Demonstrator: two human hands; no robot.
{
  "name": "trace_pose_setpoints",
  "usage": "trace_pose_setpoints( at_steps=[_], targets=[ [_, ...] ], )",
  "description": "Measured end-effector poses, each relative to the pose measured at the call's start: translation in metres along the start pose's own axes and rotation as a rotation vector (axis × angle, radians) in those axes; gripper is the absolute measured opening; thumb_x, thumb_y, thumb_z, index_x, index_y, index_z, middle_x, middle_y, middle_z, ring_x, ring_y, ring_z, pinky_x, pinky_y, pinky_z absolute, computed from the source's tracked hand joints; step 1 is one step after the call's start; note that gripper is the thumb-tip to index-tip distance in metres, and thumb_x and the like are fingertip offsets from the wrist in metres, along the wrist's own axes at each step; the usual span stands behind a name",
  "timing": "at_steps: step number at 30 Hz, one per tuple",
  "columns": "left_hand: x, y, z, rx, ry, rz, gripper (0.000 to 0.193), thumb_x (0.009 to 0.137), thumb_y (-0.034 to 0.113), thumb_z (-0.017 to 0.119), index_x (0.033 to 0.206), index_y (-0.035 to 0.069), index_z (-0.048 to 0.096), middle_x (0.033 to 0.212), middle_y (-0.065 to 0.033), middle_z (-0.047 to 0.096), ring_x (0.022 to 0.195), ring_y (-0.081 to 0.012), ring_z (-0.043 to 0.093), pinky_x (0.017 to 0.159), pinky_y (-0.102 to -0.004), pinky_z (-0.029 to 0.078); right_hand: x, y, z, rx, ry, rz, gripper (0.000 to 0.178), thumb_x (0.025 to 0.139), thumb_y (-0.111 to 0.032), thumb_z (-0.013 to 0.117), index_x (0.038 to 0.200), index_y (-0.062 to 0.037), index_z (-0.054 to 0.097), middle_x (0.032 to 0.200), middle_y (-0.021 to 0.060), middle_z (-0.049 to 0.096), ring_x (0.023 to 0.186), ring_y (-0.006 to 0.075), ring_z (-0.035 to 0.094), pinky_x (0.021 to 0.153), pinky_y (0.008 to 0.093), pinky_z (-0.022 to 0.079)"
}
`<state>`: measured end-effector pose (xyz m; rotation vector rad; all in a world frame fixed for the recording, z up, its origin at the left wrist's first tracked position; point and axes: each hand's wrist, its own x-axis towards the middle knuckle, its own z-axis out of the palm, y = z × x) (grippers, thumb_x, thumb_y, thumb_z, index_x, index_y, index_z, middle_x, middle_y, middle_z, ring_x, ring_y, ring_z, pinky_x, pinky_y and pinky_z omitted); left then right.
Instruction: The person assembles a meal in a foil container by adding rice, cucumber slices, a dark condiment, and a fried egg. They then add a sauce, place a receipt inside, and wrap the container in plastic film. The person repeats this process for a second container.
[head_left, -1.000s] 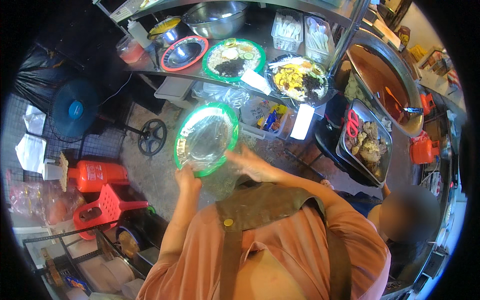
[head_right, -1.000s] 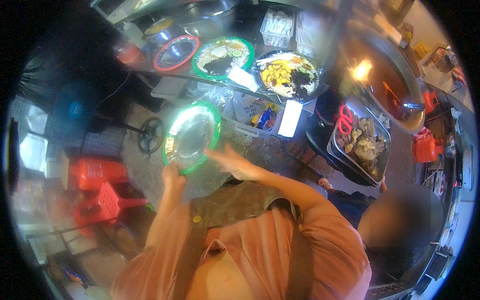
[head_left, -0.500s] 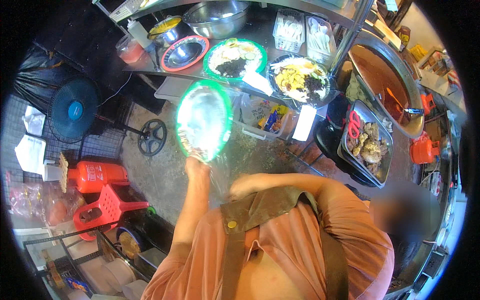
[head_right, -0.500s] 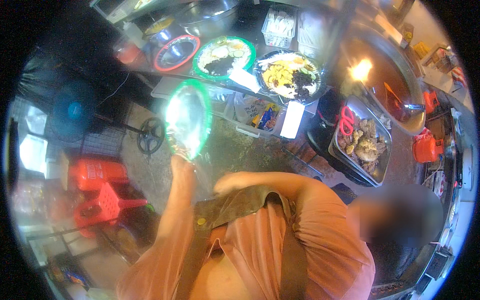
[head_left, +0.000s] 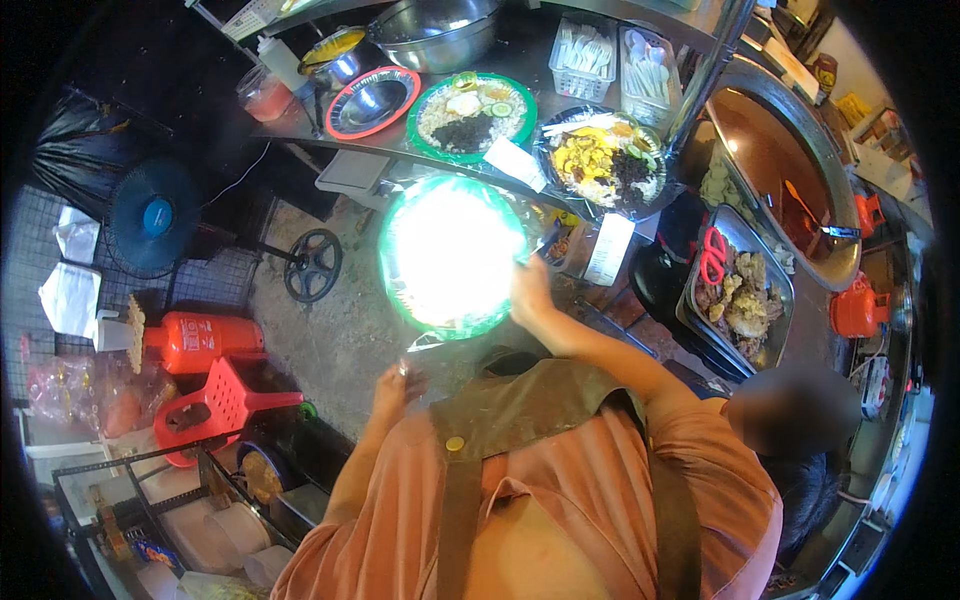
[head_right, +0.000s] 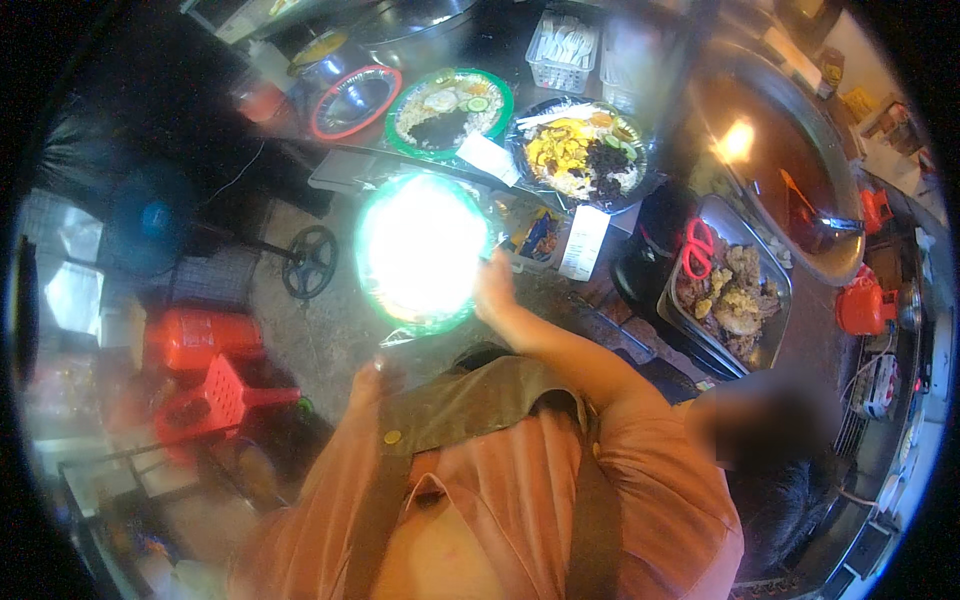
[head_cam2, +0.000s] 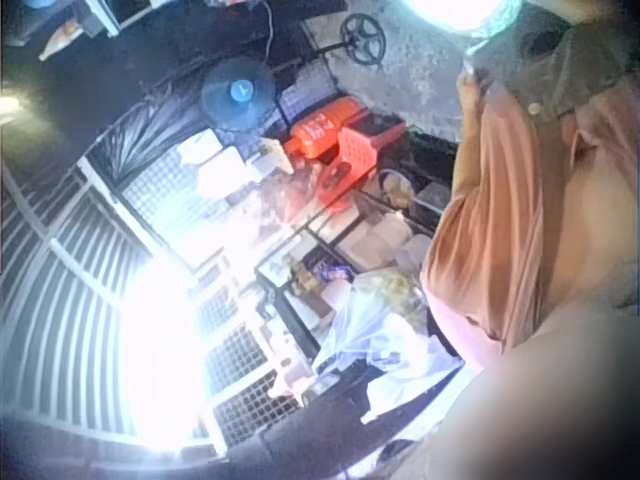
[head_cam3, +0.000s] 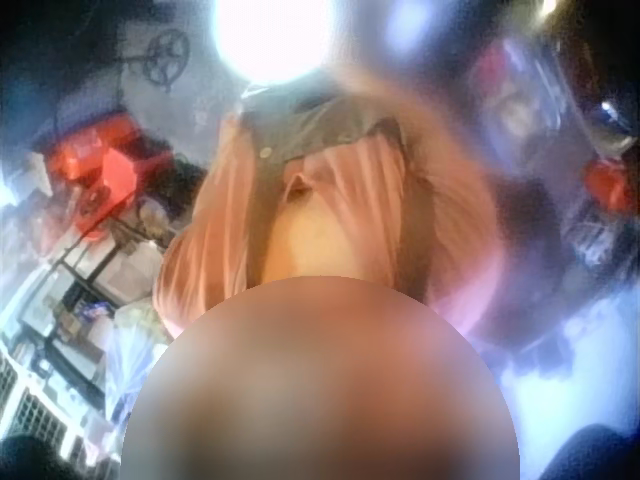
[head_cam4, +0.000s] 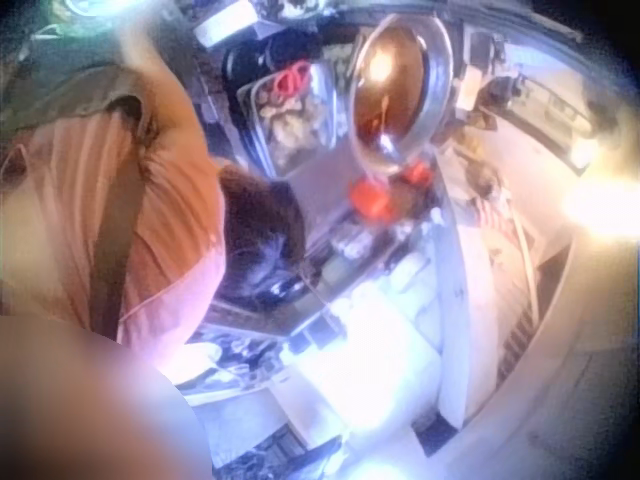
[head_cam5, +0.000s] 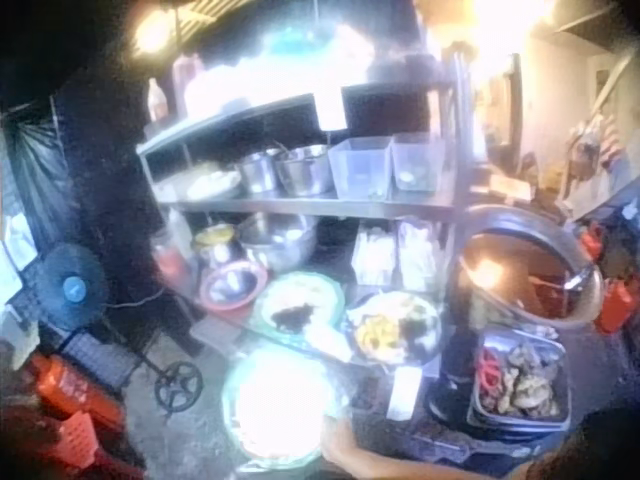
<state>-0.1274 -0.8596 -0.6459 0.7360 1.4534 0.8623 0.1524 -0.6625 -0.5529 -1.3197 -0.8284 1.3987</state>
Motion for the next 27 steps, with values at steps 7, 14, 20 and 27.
trace_pose_setpoints(
  at_steps=[7,14,20,27],
  targets=[
    [0.008,0.075,-0.061,1.117,0.321,0.004,0.058,0.080,0.030,0.067,0.129,0.006,0.049,0.125,-0.0198,0.054,0.118,-0.0351,0.050,0.095,-0.0423,0.042,0.024,-0.022,-0.065,-0.508,-0.258,-0.264,0.027,0.088,-0.025,0.061,0.093,0.0019,0.060,0.074,0.0164,0.061,0.066,0.0226,0.057,0.064,0.0365,0.044],
    [0.009,0.299,0.098,1.179,-0.164,0.530,0.033,0.081,0.015,0.062,0.111,0.004,0.059,0.101,-0.0206,0.063,0.095,-0.0378,0.060,0.081,-0.0440,0.048,0.011,-0.091,-0.033,-0.701,-0.607,-0.719,0.046,0.081,-0.021,0.067,0.123,-0.0074,0.056,0.109,0.0193,0.062,0.100,0.0338,0.060,0.085,0.0395,0.047],
    [-0.010,0.330,0.018,1.121,0.939,0.878,0.026,0.082,0.010,0.057,0.106,0.002,0.058,0.092,-0.0210,0.064,0.081,-0.0402,0.062,0.071,-0.0462,0.050,0.029,-0.069,-0.002,-0.502,-0.268,-0.763,0.062,0.084,-0.024,0.067,0.135,-0.0015,0.039,0.130,0.0191,0.045,0.120,0.0338,0.043,0.103,0.0406,0.032],
    [0.032,0.252,-0.033,0.006,0.614,0.392,0.031,0.077,0.005,0.062,0.107,0.000,0.056,0.087,-0.0084,0.061,0.073,-0.0162,0.055,0.065,-0.0309,0.045,0.074,-0.034,0.108,0.646,-0.762,0.242,0.067,0.095,-0.052,0.037,0.137,0.0001,0.035,0.139,0.0160,0.042,0.124,0.0288,0.044,0.104,0.0403,0.035]
  ],
)
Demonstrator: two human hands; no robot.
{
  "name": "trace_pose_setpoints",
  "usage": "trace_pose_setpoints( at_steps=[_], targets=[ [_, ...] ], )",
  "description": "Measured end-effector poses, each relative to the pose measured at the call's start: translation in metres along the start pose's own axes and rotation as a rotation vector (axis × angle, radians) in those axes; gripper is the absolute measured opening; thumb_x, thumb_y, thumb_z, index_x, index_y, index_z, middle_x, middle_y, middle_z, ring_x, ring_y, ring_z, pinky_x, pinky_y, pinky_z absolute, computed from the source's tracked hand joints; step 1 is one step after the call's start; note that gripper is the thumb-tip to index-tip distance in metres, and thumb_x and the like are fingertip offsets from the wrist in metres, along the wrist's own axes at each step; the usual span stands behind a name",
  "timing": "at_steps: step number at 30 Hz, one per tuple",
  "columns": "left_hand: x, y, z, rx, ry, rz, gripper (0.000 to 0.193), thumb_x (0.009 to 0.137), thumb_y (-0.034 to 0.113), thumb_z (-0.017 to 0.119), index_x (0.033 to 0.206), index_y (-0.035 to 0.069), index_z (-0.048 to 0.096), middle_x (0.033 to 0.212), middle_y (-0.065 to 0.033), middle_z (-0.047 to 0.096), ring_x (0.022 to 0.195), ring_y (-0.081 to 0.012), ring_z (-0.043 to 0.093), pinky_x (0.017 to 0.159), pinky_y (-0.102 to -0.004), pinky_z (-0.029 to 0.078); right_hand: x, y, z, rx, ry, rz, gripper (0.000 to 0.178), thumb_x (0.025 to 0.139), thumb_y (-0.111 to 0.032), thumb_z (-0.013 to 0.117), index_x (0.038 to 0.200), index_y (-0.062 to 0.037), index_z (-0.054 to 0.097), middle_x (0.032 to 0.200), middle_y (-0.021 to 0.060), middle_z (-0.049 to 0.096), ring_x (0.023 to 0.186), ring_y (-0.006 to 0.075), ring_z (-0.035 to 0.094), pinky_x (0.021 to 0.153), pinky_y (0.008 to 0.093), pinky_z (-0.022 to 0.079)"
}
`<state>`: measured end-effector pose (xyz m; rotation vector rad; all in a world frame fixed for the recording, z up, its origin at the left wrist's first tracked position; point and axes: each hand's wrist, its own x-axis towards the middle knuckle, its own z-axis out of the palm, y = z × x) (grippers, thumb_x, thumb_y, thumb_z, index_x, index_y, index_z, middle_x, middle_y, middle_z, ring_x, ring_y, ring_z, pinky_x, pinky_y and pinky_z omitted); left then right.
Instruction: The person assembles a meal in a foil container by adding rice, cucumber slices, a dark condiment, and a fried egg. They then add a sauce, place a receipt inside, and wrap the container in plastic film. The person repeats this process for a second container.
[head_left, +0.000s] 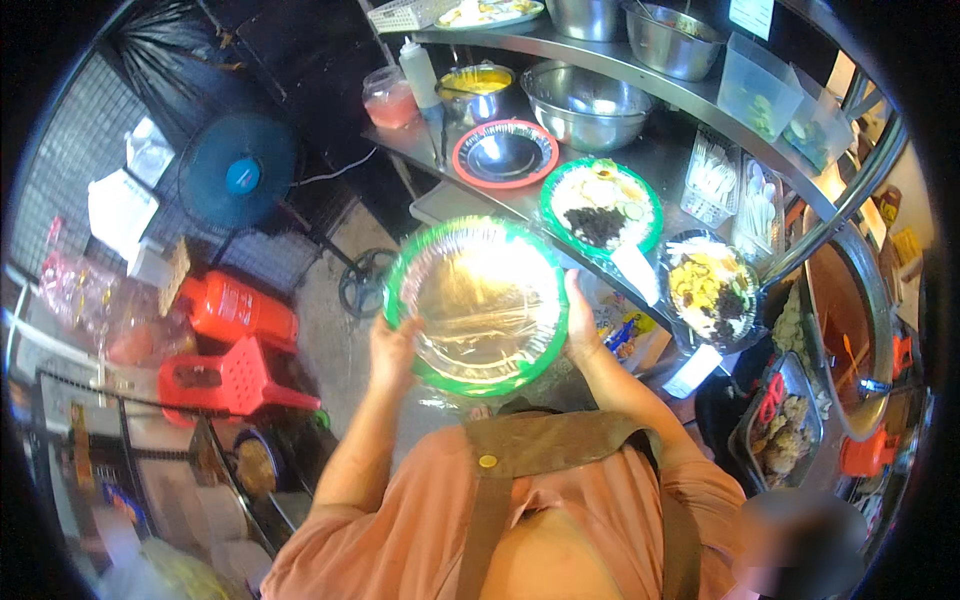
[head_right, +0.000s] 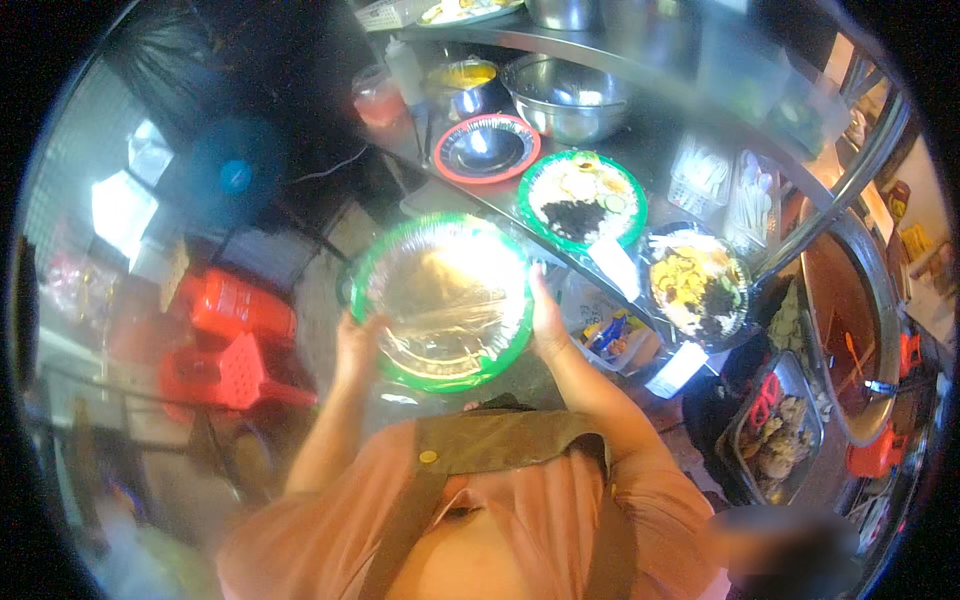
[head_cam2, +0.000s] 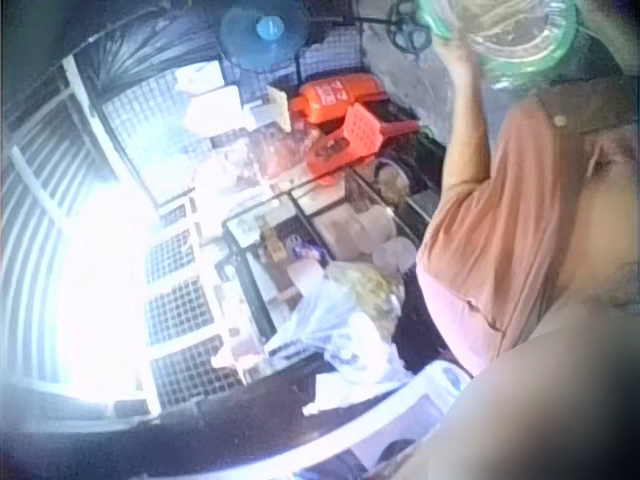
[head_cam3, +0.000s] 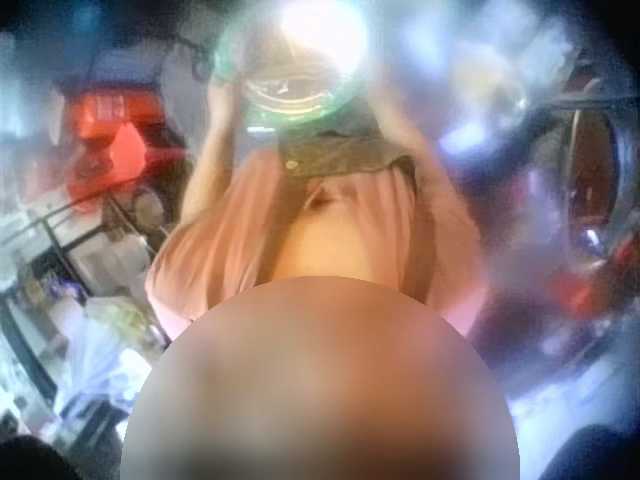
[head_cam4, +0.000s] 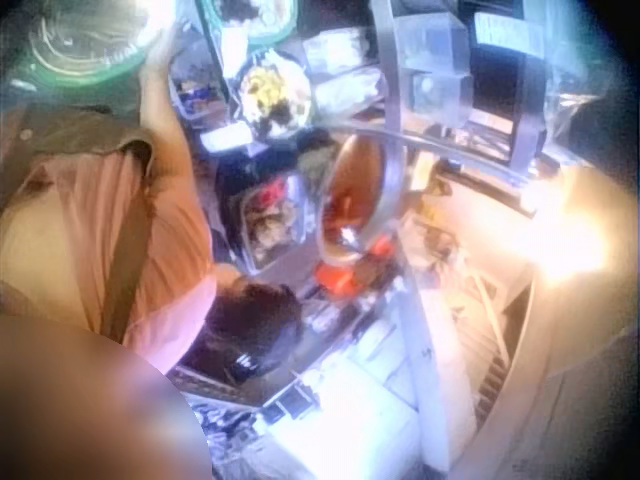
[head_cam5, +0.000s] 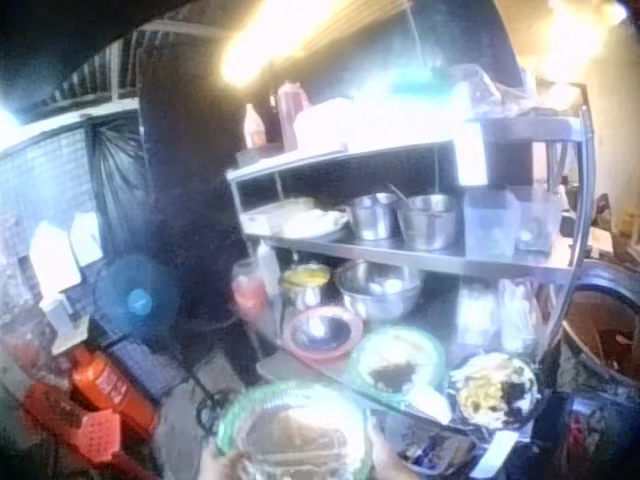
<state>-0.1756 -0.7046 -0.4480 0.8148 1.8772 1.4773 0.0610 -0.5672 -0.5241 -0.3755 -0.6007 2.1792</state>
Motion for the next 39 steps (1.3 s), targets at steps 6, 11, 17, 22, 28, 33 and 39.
trace_pose_setpoints(
  at_steps=[6,11,17,22,28,33,39],
  targets=[
    [0.065,-0.075,0.017,-0.609,-0.038,-0.454,0.021,0.080,-0.003,0.057,0.100,0.001,0.052,0.085,-0.0091,0.058,0.071,-0.0195,0.057,0.057,-0.0365,0.050,0.033,0.045,0.089,0.219,0.204,-0.101,0.058,0.090,-0.050,0.051,0.129,-0.0075,0.047,0.123,0.0120,0.054,0.112,0.0283,0.052,0.098,0.0452,0.040],
    [0.124,-0.021,0.056,-0.452,-0.506,-0.534,0.041,0.086,0.017,0.062,0.121,0.000,0.046,0.105,-0.0143,0.057,0.098,-0.0234,0.055,0.080,-0.0413,0.048,0.044,0.029,0.068,0.096,0.514,-0.281,0.049,0.072,-0.003,0.060,0.120,-0.0042,0.049,0.108,0.0099,0.057,0.099,0.0260,0.055,0.092,0.0442,0.043],
    [0.287,-0.015,0.143,-0.328,-0.369,-0.420,0.055,0.082,0.038,0.069,0.117,-0.001,0.053,0.118,-0.0190,0.057,0.109,-0.0245,0.054,0.086,-0.0416,0.046,0.020,-0.052,0.040,-0.163,0.672,-0.478,0.022,0.069,-0.004,0.057,0.091,-0.0002,0.058,0.087,0.0100,0.059,0.081,0.0248,0.059,0.078,0.0395,0.050],
    [0.393,-0.085,0.199,-0.214,-0.198,-0.131,0.032,0.080,0.027,0.070,0.093,-0.002,0.064,0.084,-0.0141,0.067,0.071,-0.0257,0.063,0.069,-0.0394,0.050,0.058,-0.088,0.035,-0.047,0.628,-0.289,0.029,0.073,-0.006,0.051,0.100,0.0035,0.055,0.094,0.0130,0.060,0.086,0.0277,0.060,0.082,0.0418,0.050],
    [0.368,0.023,0.127,0.200,0.067,0.422,0.021,0.080,0.008,0.057,0.096,0.000,0.046,0.081,-0.0149,0.056,0.076,-0.0278,0.056,0.073,-0.0391,0.046,0.108,-0.104,0.022,-0.077,0.666,-0.225,0.027,0.071,-0.004,0.053,0.097,0.0018,0.054,0.091,0.0121,0.056,0.084,0.0270,0.058,0.081,0.0408,0.049],
    [0.412,0.040,-0.006,0.233,0.288,0.590,0.019,0.082,0.005,0.054,0.098,0.001,0.046,0.087,-0.0076,0.050,0.077,-0.0187,0.050,0.073,-0.0329,0.044,0.205,-0.079,0.014,-0.183,0.708,-0.164,0.026,0.070,-0.003,0.058,0.095,-0.0005,0.054,0.088,0.0086,0.053,0.082,0.0229,0.055,0.075,0.0382,0.047],
    [0.460,0.022,0.017,-0.180,-0.271,0.128,0.026,0.081,-0.002,0.061,0.098,0.006,0.044,0.082,-0.0052,0.054,0.069,-0.0112,0.053,0.060,-0.0273,0.047,0.308,-0.034,-0.040,-0.088,0.760,-0.282,0.033,0.079,-0.014,0.063,0.106,0.0023,0.052,0.100,0.0123,0.054,0.094,0.0260,0.054,0.085,0.0431,0.046]
  ],
)
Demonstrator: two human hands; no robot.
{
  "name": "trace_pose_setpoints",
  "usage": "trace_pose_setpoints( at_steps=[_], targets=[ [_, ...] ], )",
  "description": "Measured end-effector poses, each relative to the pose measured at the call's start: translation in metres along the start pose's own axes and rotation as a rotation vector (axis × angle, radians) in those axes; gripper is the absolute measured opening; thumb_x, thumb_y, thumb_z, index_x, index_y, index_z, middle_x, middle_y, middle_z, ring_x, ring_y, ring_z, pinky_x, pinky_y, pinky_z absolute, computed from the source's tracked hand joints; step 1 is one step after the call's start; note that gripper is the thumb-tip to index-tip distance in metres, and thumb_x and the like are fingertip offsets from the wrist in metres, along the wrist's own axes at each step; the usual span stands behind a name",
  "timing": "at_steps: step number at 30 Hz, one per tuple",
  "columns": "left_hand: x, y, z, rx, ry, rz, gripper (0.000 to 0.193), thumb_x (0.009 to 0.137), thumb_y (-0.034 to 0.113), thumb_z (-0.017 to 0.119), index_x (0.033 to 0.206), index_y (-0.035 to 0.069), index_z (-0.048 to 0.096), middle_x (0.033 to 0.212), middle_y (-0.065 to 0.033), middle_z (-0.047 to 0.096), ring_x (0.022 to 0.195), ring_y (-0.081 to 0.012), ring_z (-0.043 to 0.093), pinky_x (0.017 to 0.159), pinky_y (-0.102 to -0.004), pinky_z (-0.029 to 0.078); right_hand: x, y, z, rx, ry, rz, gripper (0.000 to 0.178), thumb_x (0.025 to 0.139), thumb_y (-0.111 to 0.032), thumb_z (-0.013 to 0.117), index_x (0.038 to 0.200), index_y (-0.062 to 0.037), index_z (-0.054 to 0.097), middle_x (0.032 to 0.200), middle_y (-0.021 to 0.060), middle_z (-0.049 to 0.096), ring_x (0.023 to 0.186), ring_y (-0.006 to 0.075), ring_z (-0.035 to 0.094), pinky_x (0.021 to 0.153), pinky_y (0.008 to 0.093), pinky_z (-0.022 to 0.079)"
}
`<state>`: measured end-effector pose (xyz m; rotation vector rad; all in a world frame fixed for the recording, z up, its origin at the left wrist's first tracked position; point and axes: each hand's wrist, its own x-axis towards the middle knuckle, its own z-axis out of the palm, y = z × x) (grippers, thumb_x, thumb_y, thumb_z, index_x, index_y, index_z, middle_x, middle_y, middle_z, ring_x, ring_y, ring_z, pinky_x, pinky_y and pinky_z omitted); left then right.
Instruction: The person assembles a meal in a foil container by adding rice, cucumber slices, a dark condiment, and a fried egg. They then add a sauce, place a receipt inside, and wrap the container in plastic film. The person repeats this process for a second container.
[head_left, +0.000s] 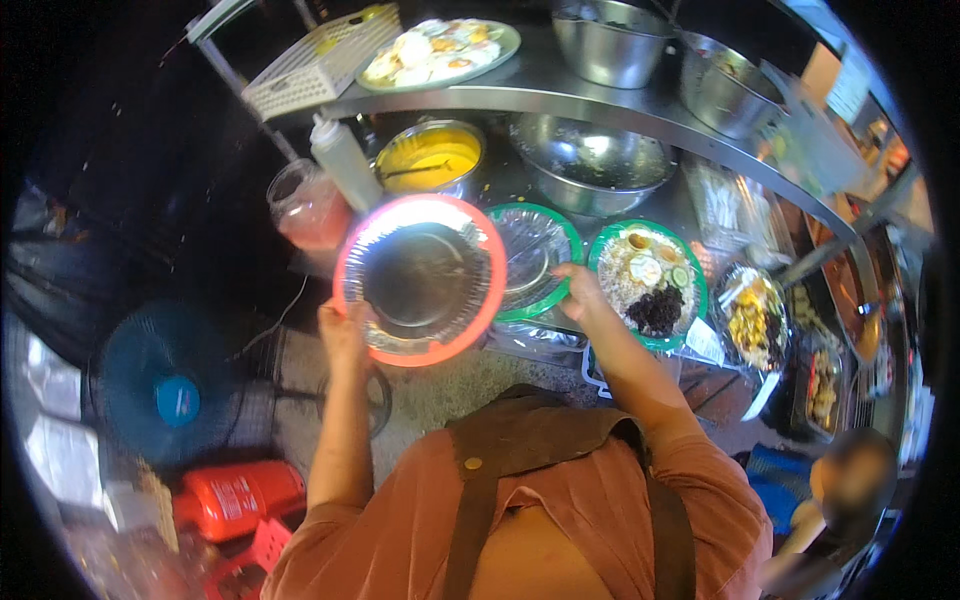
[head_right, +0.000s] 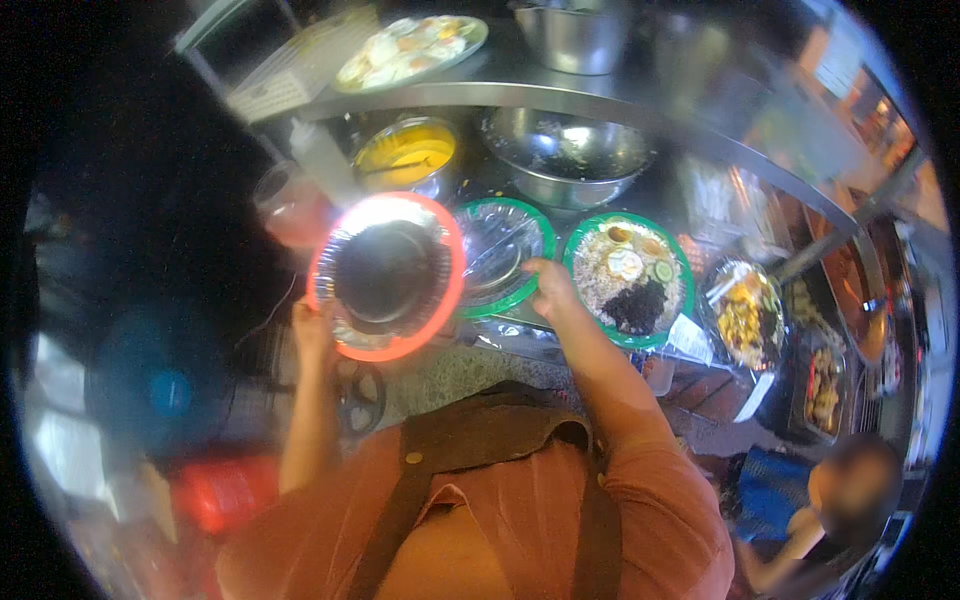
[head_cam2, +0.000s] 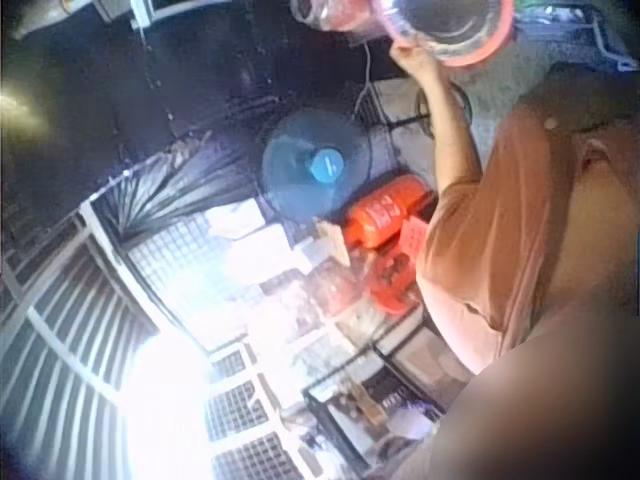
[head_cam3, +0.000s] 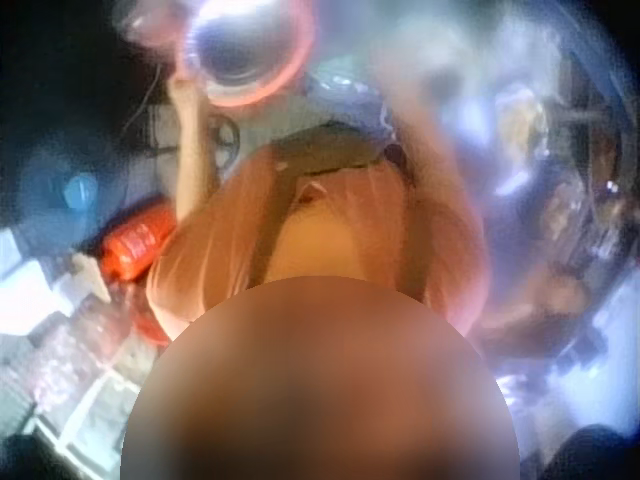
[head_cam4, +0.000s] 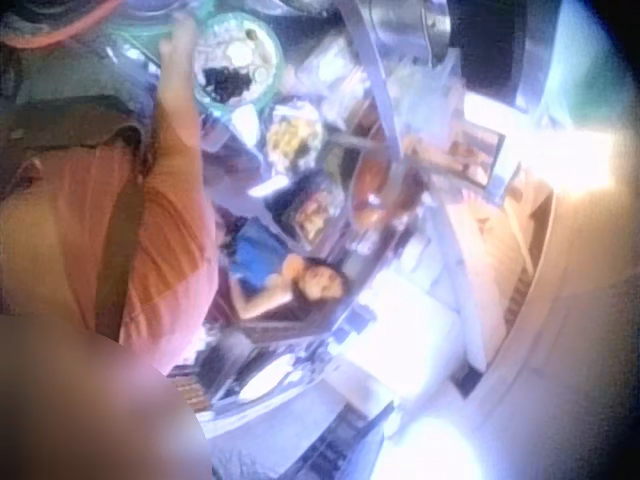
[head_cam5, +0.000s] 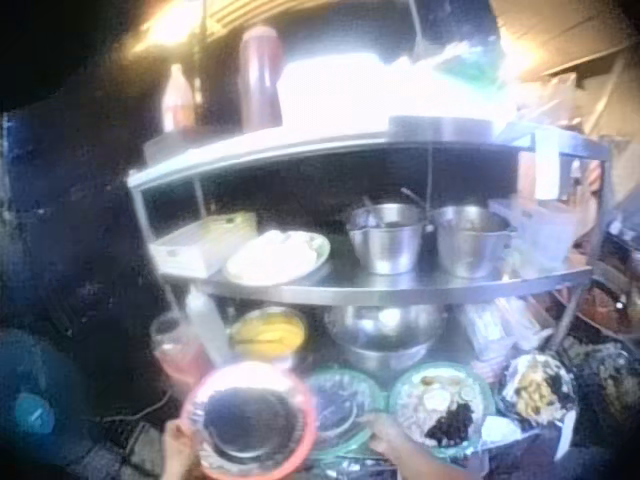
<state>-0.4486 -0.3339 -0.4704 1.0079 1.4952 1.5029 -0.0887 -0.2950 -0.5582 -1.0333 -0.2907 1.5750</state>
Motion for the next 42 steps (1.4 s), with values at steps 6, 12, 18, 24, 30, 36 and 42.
trace_pose_setpoints(
  at_steps=[6,12,18,24,30,36,42],
  targets=[
    [0.038,-0.087,0.089,0.327,-0.167,0.237,0.057,0.078,0.011,0.065,0.124,-0.009,0.038,0.114,-0.0242,0.052,0.107,-0.0315,0.053,0.089,-0.0413,0.044,-0.051,-0.009,0.030,-0.933,0.489,-0.584,0.082,0.086,-0.042,0.060,0.141,0.0059,0.022,0.140,0.0297,0.032,0.133,0.0407,0.028,0.109,0.0444,0.027],
    [0.016,0.011,0.133,0.501,-0.320,0.776,0.061,0.080,0.020,0.067,0.127,-0.009,0.042,0.124,-0.0288,0.047,0.116,-0.0407,0.043,0.102,-0.0474,0.030,-0.164,-0.100,0.019,-1.163,0.409,-1.147,0.051,0.082,-0.018,0.066,0.127,-0.0027,0.047,0.130,0.0209,0.044,0.123,0.0351,0.042,0.102,0.0407,0.036],
    [-0.021,0.233,0.233,0.200,-0.357,1.318,0.011,0.085,0.008,0.062,0.092,0.000,0.066,0.084,-0.0138,0.063,0.079,-0.0277,0.061,0.073,-0.0339,0.049,-0.254,-0.251,0.038,-1.056,0.511,-1.682,0.046,0.079,-0.007,0.066,0.123,-0.0049,0.051,0.123,0.0163,0.049,0.114,0.0320,0.049,0.088,0.0377,0.046],
    [-0.062,0.446,0.341,0.080,-0.202,1.442,0.020,0.089,0.018,0.057,0.095,0.001,0.066,0.077,-0.0095,0.065,0.068,-0.0160,0.061,0.067,-0.0277,0.048,-0.313,-0.348,0.025,-1.414,0.206,-1.930,0.041,0.077,-0.004,0.065,0.117,-0.0048,0.055,0.117,0.0166,0.053,0.104,0.0323,0.055,0.083,0.0381,0.048],
    [-0.056,0.579,0.475,0.235,-0.271,1.621,0.028,0.086,0.023,0.058,0.105,0.003,0.065,0.100,-0.0130,0.067,0.090,-0.0233,0.064,0.079,-0.0336,0.048,-0.313,-0.391,-0.002,-1.652,-0.258,-2.055,0.041,0.071,-0.011,0.068,0.110,-0.0047,0.058,0.114,0.0141,0.056,0.091,0.0271,0.061,0.073,0.0356,0.053],
    [-0.043,0.571,0.533,0.838,-0.185,1.744,0.024,0.080,0.022,0.065,0.100,0.008,0.067,0.097,-0.0128,0.067,0.089,-0.0323,0.063,0.079,-0.0406,0.049,-0.298,-0.433,-0.028,-1.506,-0.279,-2.184,0.041,0.066,-0.011,0.068,0.105,-0.0038,0.059,0.110,0.0126,0.058,0.085,0.0251,0.062,0.066,0.0335,0.053],
    [-0.057,0.568,0.520,0.899,-0.100,1.657,0.020,0.080,0.023,0.062,0.093,0.008,0.066,0.094,-0.0138,0.067,0.088,-0.0332,0.063,0.075,-0.0427,0.049,-0.289,-0.502,0.028,-1.132,-0.158,-2.474,0.025,0.071,-0.007,0.067,0.095,-0.0055,0.061,0.094,0.0100,0.059,0.077,0.0271,0.060,0.063,0.0353,0.051]
  ],
)
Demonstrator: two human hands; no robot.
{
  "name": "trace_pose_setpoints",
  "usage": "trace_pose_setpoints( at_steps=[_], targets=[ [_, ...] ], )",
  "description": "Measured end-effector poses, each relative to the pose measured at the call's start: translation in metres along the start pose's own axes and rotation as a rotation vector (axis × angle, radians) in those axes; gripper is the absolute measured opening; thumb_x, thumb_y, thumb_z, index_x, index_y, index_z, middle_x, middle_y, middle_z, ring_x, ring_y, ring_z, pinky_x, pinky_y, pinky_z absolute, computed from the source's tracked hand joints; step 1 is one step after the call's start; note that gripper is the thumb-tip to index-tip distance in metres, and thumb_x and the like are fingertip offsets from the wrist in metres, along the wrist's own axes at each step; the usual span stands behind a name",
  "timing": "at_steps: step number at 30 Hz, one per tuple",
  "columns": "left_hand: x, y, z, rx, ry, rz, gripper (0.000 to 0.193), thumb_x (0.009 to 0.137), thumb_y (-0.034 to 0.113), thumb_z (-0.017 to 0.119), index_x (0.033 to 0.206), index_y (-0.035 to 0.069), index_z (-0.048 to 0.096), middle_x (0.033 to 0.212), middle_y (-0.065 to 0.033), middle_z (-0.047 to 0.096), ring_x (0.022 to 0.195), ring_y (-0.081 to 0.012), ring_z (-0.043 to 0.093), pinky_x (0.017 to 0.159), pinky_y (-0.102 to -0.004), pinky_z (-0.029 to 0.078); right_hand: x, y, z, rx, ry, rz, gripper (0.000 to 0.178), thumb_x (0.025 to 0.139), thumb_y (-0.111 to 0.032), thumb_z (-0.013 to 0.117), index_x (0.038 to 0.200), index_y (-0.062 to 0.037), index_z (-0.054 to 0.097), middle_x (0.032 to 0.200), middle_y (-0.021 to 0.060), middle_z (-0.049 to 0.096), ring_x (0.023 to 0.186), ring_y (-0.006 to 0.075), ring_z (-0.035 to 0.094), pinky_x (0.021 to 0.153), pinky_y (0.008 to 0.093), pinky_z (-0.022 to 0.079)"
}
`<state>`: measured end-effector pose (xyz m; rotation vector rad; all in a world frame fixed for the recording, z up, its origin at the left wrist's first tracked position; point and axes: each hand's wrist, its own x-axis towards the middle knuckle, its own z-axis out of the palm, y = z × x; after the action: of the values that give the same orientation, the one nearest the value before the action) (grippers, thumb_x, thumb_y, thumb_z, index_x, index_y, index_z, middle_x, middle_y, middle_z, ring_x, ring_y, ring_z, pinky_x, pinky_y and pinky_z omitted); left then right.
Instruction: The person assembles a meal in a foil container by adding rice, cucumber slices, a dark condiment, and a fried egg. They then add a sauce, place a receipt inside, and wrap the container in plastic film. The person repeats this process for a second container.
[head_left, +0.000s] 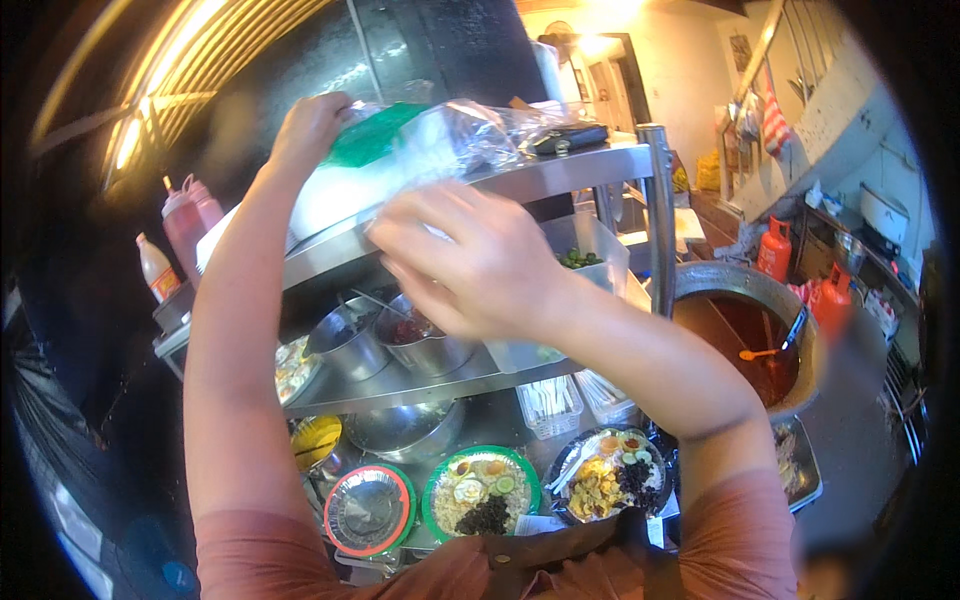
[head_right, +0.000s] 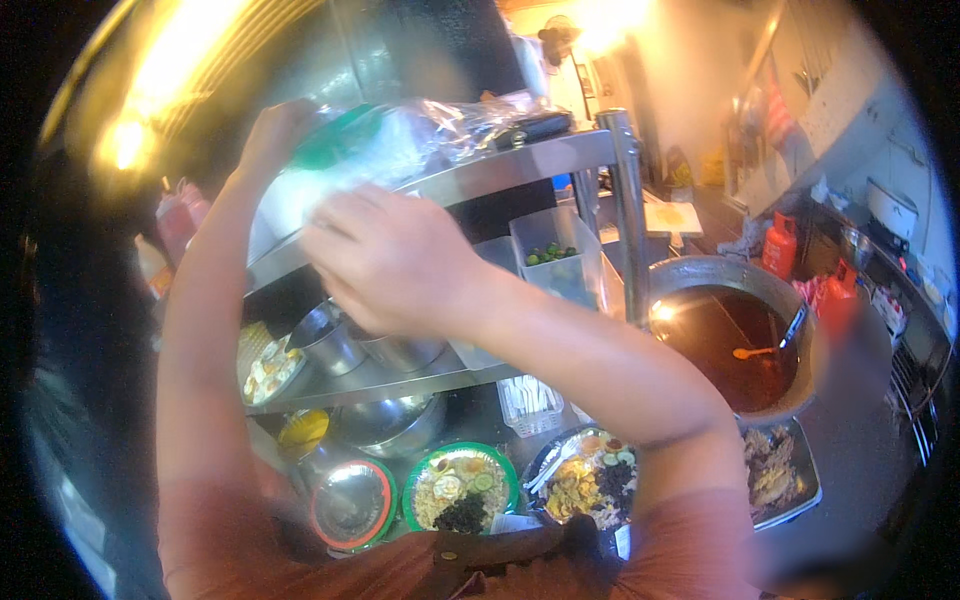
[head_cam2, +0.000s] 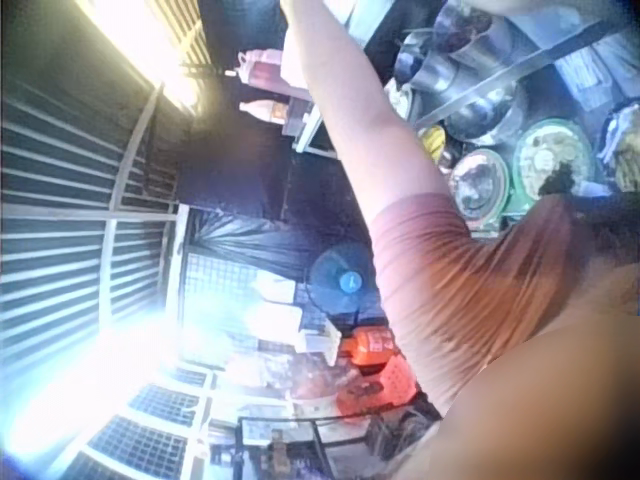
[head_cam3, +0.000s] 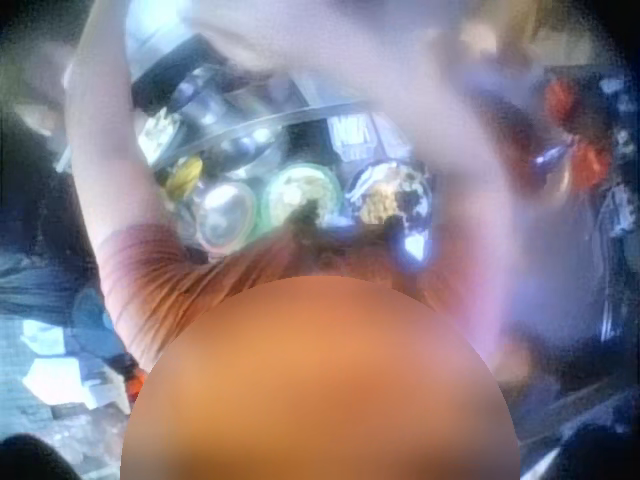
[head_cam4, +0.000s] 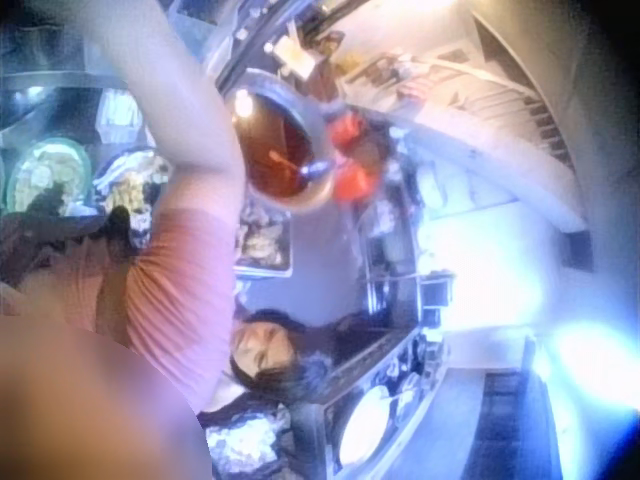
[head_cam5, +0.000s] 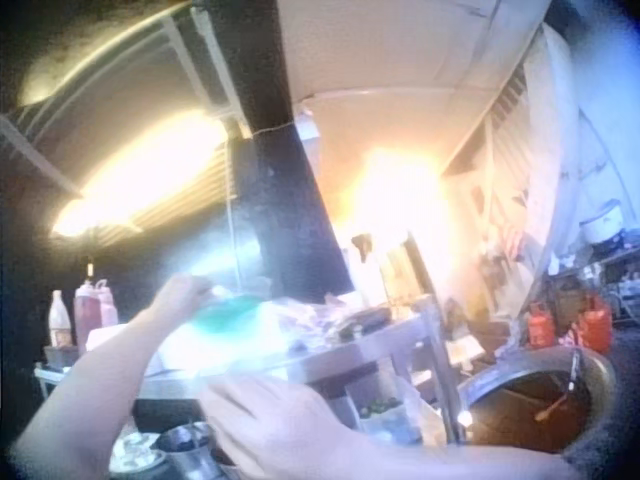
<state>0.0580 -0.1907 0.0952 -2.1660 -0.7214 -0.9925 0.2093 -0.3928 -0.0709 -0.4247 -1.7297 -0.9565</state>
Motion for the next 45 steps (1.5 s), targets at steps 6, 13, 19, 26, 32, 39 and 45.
trace_pose_setpoints(
  at_steps=[6,13,19,26,32,39,45],
  targets=[
    [0.000,0.009,-0.013,0.082,0.260,0.223,0.015,0.082,0.021,0.056,0.088,0.009,0.064,0.086,-0.0090,0.064,0.092,-0.0314,0.060,0.080,-0.0392,0.047,0.088,0.076,0.066,0.063,0.210,0.195,0.025,0.074,-0.014,0.061,0.097,-0.0052,0.059,0.100,0.0149,0.058,0.093,0.0332,0.058,0.077,0.0410,0.050],
    [-0.008,0.020,-0.004,0.073,0.022,0.160,0.016,0.080,0.015,0.057,0.095,0.008,0.058,0.099,-0.0087,0.056,0.098,-0.0293,0.056,0.078,-0.0391,0.046,0.086,0.117,0.100,0.300,-0.128,0.821,0.067,0.071,-0.026,0.060,0.125,0.0069,0.036,0.122,0.0303,0.046,0.115,0.0409,0.049,0.096,0.0425,0.042],
    [0.007,-0.016,-0.015,0.133,0.028,0.158,0.015,0.086,0.018,0.054,0.093,0.008,0.063,0.089,-0.0161,0.064,0.084,-0.0355,0.061,0.073,-0.0421,0.047,0.065,0.108,0.087,0.362,-0.283,0.800,0.070,0.073,-0.023,0.058,0.131,0.0060,0.032,0.132,0.0296,0.040,0.122,0.0401,0.044,0.100,0.0402,0.040],
    [0.014,-0.011,-0.006,0.007,0.376,0.288,0.022,0.081,0.010,0.057,0.103,0.010,0.063,0.094,-0.0147,0.064,0.088,-0.0343,0.062,0.082,-0.0393,0.049,0.043,0.139,0.127,-0.036,-0.100,0.568,0.071,0.073,-0.015,0.062,0.135,0.0002,0.031,0.138,0.0247,0.033,0.128,0.0383,0.037,0.103,0.0400,0.037],
    [0.001,0.021,-0.007,0.240,0.066,0.041,0.014,0.079,0.011,0.060,0.090,0.015,0.069,0.093,-0.0076,0.064,0.087,-0.0298,0.062,0.078,-0.0393,0.050,0.041,0.129,0.123,0.027,-0.131,0.649,0.062,0.072,-0.016,0.063,0.127,-0.0033,0.036,0.128,0.0211,0.037,0.116,0.0398,0.047,0.092,0.0441,0.046],
    [0.043,-0.064,-0.028,0.423,0.544,-0.169,0.018,0.085,0.015,0.054,0.093,0.010,0.068,0.090,-0.0092,0.065,0.087,-0.0253,0.064,0.070,-0.0355,0.049,0.046,0.120,0.122,-0.150,-0.277,0.565,0.075,0.077,-0.021,0.059,0.143,-0.0274,0.025,0.136,0.0187,0.037,0.124,0.0359,0.043,0.096,0.0459,0.044],
    [0.044,-0.064,-0.100,0.515,0.931,-0.475,0.021,0.091,0.023,0.046,0.095,0.010,0.062,0.083,-0.0094,0.062,0.078,-0.0204,0.059,0.065,-0.0325,0.044,0.040,0.124,0.127,-0.216,-0.307,0.542,0.073,0.078,-0.025,0.059,0.144,-0.0265,0.027,0.137,0.0192,0.040,0.125,0.0349,0.041,0.098,0.0477,0.041]
  ],
)
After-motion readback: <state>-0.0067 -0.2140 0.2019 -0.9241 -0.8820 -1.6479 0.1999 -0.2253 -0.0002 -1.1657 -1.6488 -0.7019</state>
